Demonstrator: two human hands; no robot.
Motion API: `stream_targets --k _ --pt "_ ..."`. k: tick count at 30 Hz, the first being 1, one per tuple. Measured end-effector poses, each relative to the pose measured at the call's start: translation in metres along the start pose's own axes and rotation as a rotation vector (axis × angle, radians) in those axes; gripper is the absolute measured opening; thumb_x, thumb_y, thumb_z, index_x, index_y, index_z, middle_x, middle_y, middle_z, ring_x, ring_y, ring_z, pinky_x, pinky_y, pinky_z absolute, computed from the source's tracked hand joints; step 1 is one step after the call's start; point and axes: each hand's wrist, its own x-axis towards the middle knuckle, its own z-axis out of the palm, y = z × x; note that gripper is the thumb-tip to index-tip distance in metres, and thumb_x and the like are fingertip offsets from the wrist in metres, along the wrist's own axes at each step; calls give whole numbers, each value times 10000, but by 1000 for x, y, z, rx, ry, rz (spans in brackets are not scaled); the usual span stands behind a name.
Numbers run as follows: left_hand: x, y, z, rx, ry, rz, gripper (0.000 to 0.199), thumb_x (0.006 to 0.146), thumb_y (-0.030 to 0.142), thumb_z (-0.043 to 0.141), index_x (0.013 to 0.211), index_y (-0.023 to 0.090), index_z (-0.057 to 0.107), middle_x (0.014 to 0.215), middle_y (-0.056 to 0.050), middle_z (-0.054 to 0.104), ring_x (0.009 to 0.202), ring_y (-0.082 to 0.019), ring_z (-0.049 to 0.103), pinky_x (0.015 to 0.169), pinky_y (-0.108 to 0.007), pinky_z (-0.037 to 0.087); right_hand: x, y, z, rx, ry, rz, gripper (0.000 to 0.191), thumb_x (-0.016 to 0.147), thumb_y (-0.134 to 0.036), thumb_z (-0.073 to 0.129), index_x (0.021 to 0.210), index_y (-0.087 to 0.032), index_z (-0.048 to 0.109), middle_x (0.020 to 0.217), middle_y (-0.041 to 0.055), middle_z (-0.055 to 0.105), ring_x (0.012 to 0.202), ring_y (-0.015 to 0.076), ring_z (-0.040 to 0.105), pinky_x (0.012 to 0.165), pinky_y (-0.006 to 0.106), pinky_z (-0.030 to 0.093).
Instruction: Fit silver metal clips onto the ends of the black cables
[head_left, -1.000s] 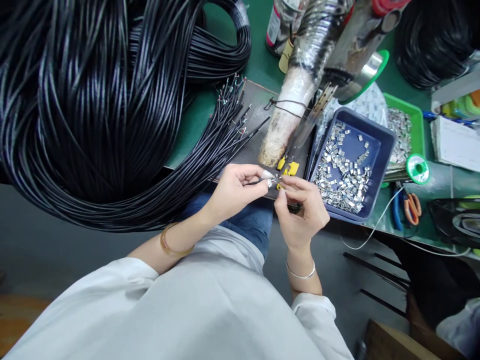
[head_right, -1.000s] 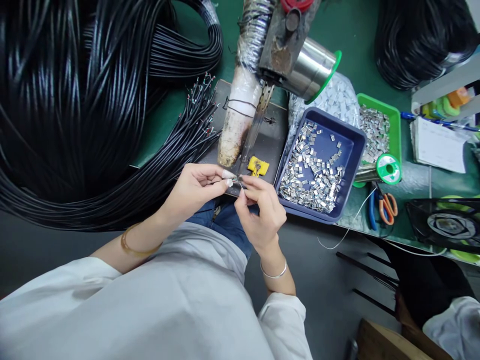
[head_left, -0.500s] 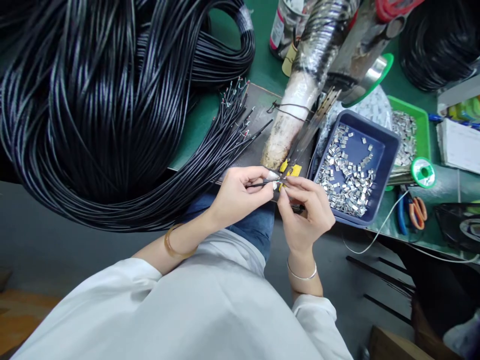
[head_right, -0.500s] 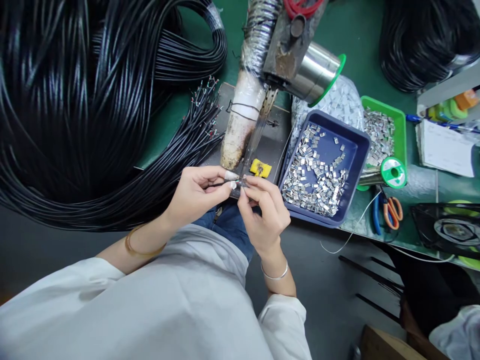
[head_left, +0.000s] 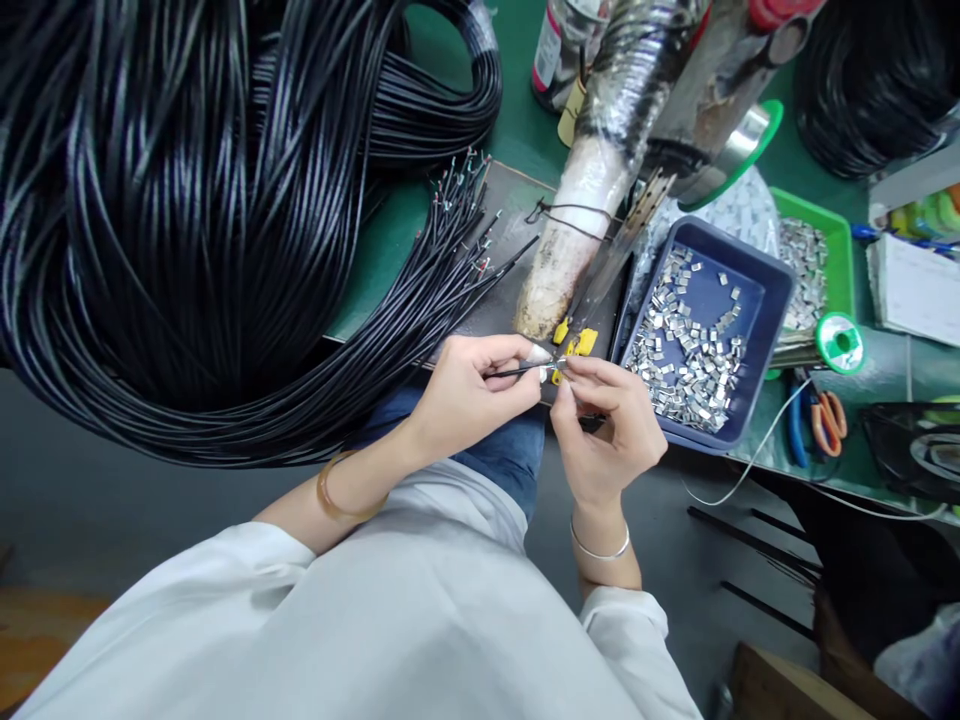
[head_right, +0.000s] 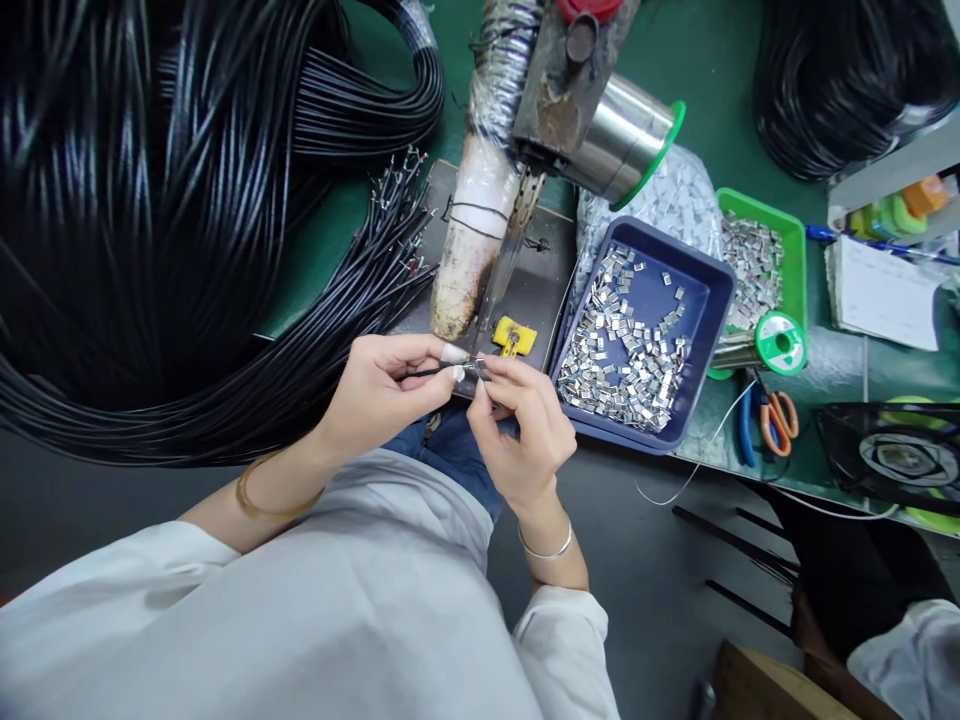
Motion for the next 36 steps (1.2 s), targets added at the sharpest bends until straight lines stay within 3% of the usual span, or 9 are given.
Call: stream_targets --k 3,8,18,25,32,36 --pt "0 2 0 -13 -6 -1 97 772 185 646 779 104 700 541 66 356 499 -45 252 442 -186 194 -1 0 0 7 -5 -20 213 798 -73 693 921 -234 627 1025 33 742 907 153 722 763 301 629" --pt "0 -1 -1 -13 -5 -26 116 769 183 646 780 89 713 552 60 396 505 -43 272 440 -173 217 -3 2 0 -34 -26 -39 212 797 -52 695 917 -213 625 1019 34 748 869 123 715 659 221 590" --pt "1 -4 -1 72 62 149 133 777 160 662 798 106 782 635 -20 670 533 -71 490 508 -179 395 1 0 4 -117 46 -81 276 774 -31 737 968 -222 694 1009 22 745 881 136 728 704 234 624" --pt "1 -5 -3 -80 -18 -48 155 766 190 675 819 109 796 644 -27 681 546 -85 533 486 -178 403 -7 2 4 -81 39 -118 243 769 -34 733 938 -194 661 1008 50 759 867 144 740 722 244 617" --pt "-5 -4 -2 -114 -90 -48 145 802 159 634 847 94 755 656 -7 639 517 -53 440 458 -171 335 3 -2 -4 -37 -61 -6 192 844 -62 664 953 -217 630 940 12 757 893 135 740 792 266 602" --pt "-14 -6 -2 -8 42 103 85 802 197 695 819 118 723 659 -1 620 553 -59 445 507 -179 363 7 -7 -4 158 -39 144 157 862 -79 648 920 -223 620 871 -9 728 862 145 742 748 288 609"
